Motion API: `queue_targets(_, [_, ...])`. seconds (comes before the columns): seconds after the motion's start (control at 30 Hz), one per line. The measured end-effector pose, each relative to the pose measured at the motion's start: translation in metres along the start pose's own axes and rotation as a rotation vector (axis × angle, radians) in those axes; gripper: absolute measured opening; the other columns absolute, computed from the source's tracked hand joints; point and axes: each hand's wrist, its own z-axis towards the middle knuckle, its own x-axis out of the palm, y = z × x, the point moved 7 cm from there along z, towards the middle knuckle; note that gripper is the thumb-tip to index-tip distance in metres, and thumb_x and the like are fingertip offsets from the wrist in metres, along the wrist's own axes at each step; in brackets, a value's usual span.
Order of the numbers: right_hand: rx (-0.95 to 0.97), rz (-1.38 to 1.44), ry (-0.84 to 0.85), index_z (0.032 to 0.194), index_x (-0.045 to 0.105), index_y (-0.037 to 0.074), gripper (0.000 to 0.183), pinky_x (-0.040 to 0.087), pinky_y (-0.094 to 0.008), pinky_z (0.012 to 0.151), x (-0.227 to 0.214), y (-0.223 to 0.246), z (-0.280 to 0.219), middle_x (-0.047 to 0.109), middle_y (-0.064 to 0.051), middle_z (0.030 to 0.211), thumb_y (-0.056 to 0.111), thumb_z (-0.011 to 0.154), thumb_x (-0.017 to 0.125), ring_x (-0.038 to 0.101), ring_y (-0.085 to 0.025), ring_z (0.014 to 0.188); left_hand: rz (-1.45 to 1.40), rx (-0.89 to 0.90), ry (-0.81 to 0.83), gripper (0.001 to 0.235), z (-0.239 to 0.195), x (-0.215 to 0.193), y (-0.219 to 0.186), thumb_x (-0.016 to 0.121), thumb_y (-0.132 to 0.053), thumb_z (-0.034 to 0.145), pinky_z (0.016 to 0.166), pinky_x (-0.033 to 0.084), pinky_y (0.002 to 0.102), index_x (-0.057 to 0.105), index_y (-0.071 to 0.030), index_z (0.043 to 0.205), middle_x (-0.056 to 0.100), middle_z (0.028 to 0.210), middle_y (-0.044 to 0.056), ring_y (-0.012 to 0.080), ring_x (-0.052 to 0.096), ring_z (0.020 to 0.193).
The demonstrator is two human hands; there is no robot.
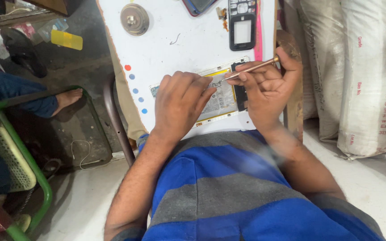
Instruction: The person uses a screwdriver to work on the internal components of a disassembled mobile phone, focusing on the motherboard and battery area. They repeatedly probe and adjust small parts within the phone chassis while seated at a workbench.
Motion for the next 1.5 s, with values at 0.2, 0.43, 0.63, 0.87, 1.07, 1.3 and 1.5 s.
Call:
queue_targets(0.2, [-0.025, 0.000, 0.023, 0.152, 0.020, 0.010, 0.057, 0.070, -0.043, 0.094, 0.001, 0.001, 0.001, 0.068, -0.023, 0.119, -0.008, 0.117, 0.061, 0.074, -0.024, 0.109, 0.015, 0.008, -0.008, 0.019, 0.003, 0.008, -0.001, 0.083, -0.016, 0.092, 0.075, 0.043, 0.039, 0.072, -0.009, 0.106, 0.064, 0.096, 0.003, 0.0215, 0.062, 0.090])
queue_targets(0.43, [-0.015, 0.000, 0.019, 0.152, 0.021, 0.009, 0.057, 0.069, -0.041, 0.093, 0.000, 0.001, 0.000, 0.068, -0.023, 0.120, -0.008, 0.115, 0.061, 0.074, -0.025, 0.108, -0.012, 0.030, -0.015, 0.015, 0.007, 0.013, -0.005, 0.083, -0.015, 0.091, 0.074, 0.043, 0.038, 0.072, -0.009, 0.099, 0.065, 0.094, 0.001, 0.0201, 0.063, 0.090])
queue_targets(0.63, [-0.013, 0.011, 0.012, 0.151, 0.021, 0.008, 0.057, 0.070, -0.041, 0.092, 0.000, -0.001, 0.000, 0.069, -0.024, 0.116, -0.008, 0.115, 0.062, 0.075, -0.026, 0.105, -0.022, 0.035, -0.028, 0.014, 0.009, 0.013, -0.005, 0.083, -0.013, 0.091, 0.075, 0.043, 0.038, 0.071, -0.009, 0.097, 0.065, 0.094, 0.001, 0.0205, 0.063, 0.089])
queue_targets(0.87, [0.009, -0.043, 0.032, 0.151, 0.020, 0.009, 0.059, 0.069, -0.042, 0.094, -0.007, 0.010, -0.001, 0.069, -0.027, 0.118, -0.007, 0.115, 0.064, 0.076, -0.028, 0.105, -0.045, 0.081, -0.022, 0.014, 0.013, 0.009, -0.015, 0.083, -0.013, 0.092, 0.074, 0.041, 0.039, 0.071, -0.009, 0.098, 0.064, 0.094, 0.001, 0.0211, 0.061, 0.087])
queue_targets(1.07, [-0.033, -0.111, 0.035, 0.152, 0.017, 0.013, 0.062, 0.070, -0.041, 0.095, -0.019, 0.040, -0.003, 0.068, -0.027, 0.116, -0.005, 0.114, 0.062, 0.076, -0.030, 0.102, -0.098, 0.157, 0.003, 0.018, 0.027, 0.005, -0.035, 0.083, -0.014, 0.096, 0.076, 0.041, 0.039, 0.069, -0.007, 0.105, 0.064, 0.099, 0.002, 0.0206, 0.060, 0.090])
queue_targets(1.3, [-0.034, 0.001, -0.138, 0.154, 0.022, 0.011, 0.064, 0.070, -0.041, 0.083, -0.044, 0.034, -0.009, 0.071, -0.024, 0.110, 0.003, 0.113, 0.070, 0.077, -0.030, 0.094, -0.121, 0.163, 0.028, 0.049, 0.030, 0.002, -0.044, 0.084, -0.030, 0.082, 0.072, 0.043, 0.038, 0.068, 0.003, 0.114, 0.065, 0.102, 0.010, 0.0248, 0.062, 0.091])
queue_targets(1.5, [0.070, 0.225, -0.350, 0.160, 0.022, 0.008, 0.073, 0.066, -0.039, 0.080, -0.094, 0.012, -0.015, 0.069, -0.023, 0.112, 0.002, 0.110, 0.074, 0.075, -0.032, 0.092, -0.036, 0.099, 0.146, 0.033, -0.001, 0.007, -0.023, 0.085, -0.026, 0.093, 0.083, 0.049, 0.041, 0.069, -0.006, 0.114, 0.065, 0.106, 0.007, 0.0262, 0.064, 0.098])
